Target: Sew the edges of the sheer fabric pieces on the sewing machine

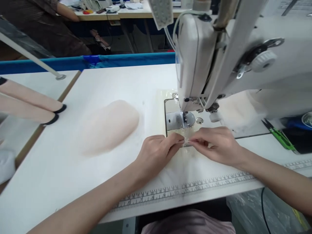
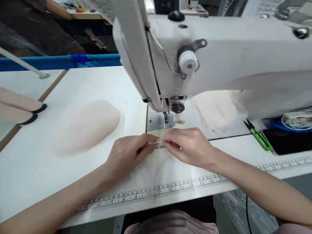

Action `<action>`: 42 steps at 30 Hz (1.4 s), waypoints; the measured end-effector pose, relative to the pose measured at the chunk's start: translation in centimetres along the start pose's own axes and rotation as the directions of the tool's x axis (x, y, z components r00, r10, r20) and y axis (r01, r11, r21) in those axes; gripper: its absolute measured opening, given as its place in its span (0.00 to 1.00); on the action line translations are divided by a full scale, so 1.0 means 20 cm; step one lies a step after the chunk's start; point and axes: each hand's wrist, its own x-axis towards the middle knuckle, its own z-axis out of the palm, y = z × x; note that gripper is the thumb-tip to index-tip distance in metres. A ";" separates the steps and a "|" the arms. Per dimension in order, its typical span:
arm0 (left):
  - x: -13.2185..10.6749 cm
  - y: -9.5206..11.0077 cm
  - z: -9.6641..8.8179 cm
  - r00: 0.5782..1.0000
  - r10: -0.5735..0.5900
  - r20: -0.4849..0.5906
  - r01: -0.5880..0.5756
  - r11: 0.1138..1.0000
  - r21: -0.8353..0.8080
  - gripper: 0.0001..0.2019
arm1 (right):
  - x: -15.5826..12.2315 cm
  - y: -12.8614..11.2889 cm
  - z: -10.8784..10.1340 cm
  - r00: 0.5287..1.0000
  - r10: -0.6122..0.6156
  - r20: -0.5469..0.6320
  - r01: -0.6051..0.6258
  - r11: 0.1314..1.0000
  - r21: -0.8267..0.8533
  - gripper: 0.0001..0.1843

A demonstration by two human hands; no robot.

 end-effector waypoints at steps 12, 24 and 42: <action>0.00 0.00 0.00 0.997 0.071 -0.034 -0.071 0.997 0.006 0.07 | -0.02 0.02 0.03 0.996 -0.087 -0.033 0.088 0.996 0.012 0.08; 0.01 0.01 -0.02 0.988 0.127 -0.082 -0.131 0.990 -0.046 0.09 | -0.01 0.02 0.02 0.983 -0.178 -0.033 0.178 0.984 -0.010 0.09; 0.01 0.04 -0.01 0.975 0.191 -0.117 -0.202 0.976 -0.083 0.05 | 0.01 -0.02 -0.05 0.635 -0.770 0.064 0.667 0.504 -0.549 0.04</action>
